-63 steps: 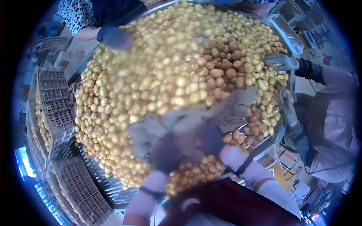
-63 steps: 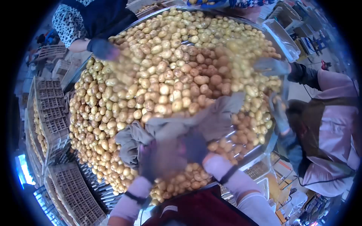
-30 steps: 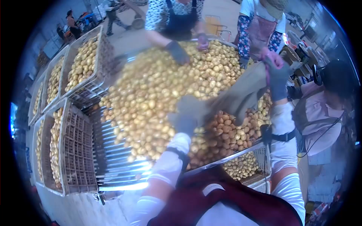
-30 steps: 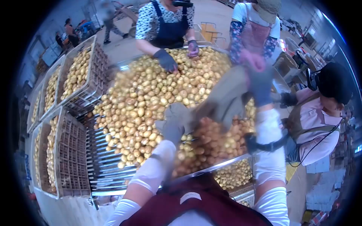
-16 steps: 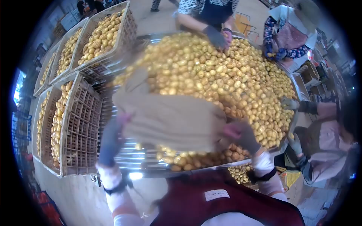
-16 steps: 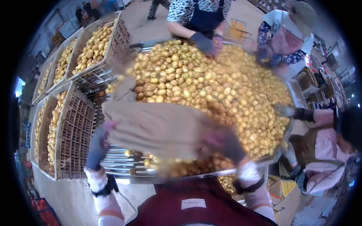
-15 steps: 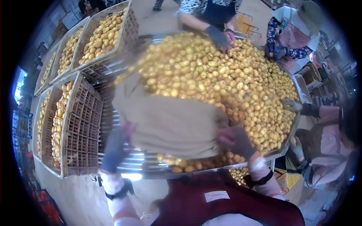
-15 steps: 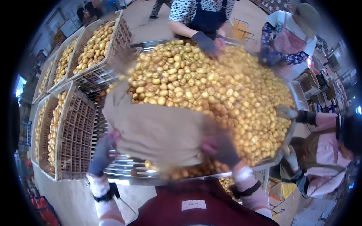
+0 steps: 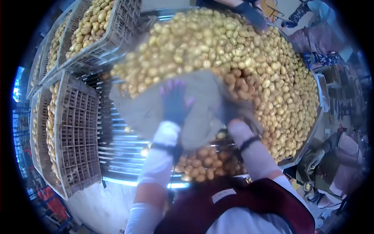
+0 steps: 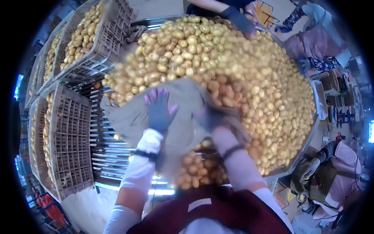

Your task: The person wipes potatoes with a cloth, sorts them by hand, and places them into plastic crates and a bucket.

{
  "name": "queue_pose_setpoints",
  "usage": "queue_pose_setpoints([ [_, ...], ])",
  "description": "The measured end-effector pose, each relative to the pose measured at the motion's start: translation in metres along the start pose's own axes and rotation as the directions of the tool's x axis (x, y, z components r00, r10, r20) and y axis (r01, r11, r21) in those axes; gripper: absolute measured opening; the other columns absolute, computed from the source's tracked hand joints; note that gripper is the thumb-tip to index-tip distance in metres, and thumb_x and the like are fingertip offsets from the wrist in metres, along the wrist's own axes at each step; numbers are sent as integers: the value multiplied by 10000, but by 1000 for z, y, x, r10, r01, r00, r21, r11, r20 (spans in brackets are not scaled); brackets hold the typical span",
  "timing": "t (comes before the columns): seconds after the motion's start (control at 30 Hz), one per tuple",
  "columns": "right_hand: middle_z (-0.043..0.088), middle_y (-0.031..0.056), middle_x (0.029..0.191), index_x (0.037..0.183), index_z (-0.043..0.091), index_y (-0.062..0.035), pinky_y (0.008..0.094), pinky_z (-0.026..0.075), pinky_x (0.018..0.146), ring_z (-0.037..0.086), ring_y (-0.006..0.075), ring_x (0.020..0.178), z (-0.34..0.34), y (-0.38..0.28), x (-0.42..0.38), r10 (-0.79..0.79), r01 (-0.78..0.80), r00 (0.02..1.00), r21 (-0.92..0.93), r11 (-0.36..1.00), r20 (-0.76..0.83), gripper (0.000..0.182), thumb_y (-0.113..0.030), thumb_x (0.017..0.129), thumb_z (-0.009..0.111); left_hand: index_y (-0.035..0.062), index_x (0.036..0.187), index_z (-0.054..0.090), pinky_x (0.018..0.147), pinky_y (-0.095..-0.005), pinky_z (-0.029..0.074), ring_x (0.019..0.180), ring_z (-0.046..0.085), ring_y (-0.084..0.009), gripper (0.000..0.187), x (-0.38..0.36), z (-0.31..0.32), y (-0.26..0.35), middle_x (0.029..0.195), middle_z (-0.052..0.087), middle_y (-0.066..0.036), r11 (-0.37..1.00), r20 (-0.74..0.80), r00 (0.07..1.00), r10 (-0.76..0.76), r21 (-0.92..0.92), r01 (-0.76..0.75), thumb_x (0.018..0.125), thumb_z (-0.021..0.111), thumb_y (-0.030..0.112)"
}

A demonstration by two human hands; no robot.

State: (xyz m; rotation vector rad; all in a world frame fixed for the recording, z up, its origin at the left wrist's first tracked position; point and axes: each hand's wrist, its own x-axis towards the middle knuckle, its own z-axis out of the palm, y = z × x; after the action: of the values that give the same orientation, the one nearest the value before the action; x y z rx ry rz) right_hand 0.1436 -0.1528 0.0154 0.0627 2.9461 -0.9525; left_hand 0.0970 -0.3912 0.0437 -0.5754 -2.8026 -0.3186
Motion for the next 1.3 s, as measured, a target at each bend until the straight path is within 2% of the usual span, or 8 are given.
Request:
queue_pose_setpoints([
  [0.23,587,236,1225,1323,507,3,500,449,982,564,413,1126,-31,-4,-30,-61,63,994,-18,998,90,661,-367,808,694,-27,1495,390,1192,-646,129,1482,243,-464,768,-38,20,23,1576,341,-242,997,-76,996,55,-51,-59,960,585,489],
  [0.37,546,197,1331,1316,551,-32,549,402,1042,494,411,1237,-68,2,-159,-371,389,920,-172,905,127,649,-369,787,717,24,1553,310,1194,-594,221,1485,259,-451,883,-166,-29,44,1594,319,-228,977,208,956,206,-100,-189,903,690,485],
  [0.57,549,182,1370,1331,575,-43,531,409,1066,493,378,1284,-60,20,-155,-326,321,945,-225,920,18,555,-313,852,652,54,1471,457,1177,-635,215,1429,323,-506,681,-116,-29,80,1566,365,-234,990,599,790,130,-33,-138,948,604,465],
  [0.73,631,132,1243,1142,665,-69,465,506,920,554,341,1218,-49,44,-57,-336,261,927,-355,898,-166,317,-298,969,532,60,1373,527,1155,-659,211,1354,393,-484,531,-28,1,99,1421,487,-245,976,124,982,146,145,-163,957,587,384],
  [0.83,670,116,1138,1041,671,-95,458,518,854,619,330,1089,-82,47,-79,-58,47,997,-212,976,-46,278,-330,989,532,75,1246,625,1103,-571,348,1232,516,-436,415,-37,-12,79,1287,602,-205,966,4,975,220,-142,-218,943,616,359],
  [1.03,633,109,931,1105,688,-118,462,480,774,616,318,858,-164,47,-238,-266,220,953,-274,936,-143,258,-288,912,676,37,1051,687,881,-445,498,986,657,-331,159,-85,-126,53,1065,689,-147,802,241,953,183,-598,-3,941,637,139],
  [1.13,607,113,939,1054,698,-119,500,443,826,586,332,903,-170,41,-270,-159,132,984,-274,953,-77,254,-280,857,699,92,1274,600,1092,-515,378,1145,621,-309,402,-115,-116,43,1227,658,-125,899,481,854,200,-436,35,940,653,308],
  [1.3,590,159,960,1013,695,-115,550,373,965,543,384,995,-119,95,-218,-198,99,930,-307,947,-309,283,-316,814,698,179,1414,532,1176,-591,235,1287,481,-350,601,-101,-42,103,1353,548,-98,946,206,930,304,-176,-271,856,704,320],
])
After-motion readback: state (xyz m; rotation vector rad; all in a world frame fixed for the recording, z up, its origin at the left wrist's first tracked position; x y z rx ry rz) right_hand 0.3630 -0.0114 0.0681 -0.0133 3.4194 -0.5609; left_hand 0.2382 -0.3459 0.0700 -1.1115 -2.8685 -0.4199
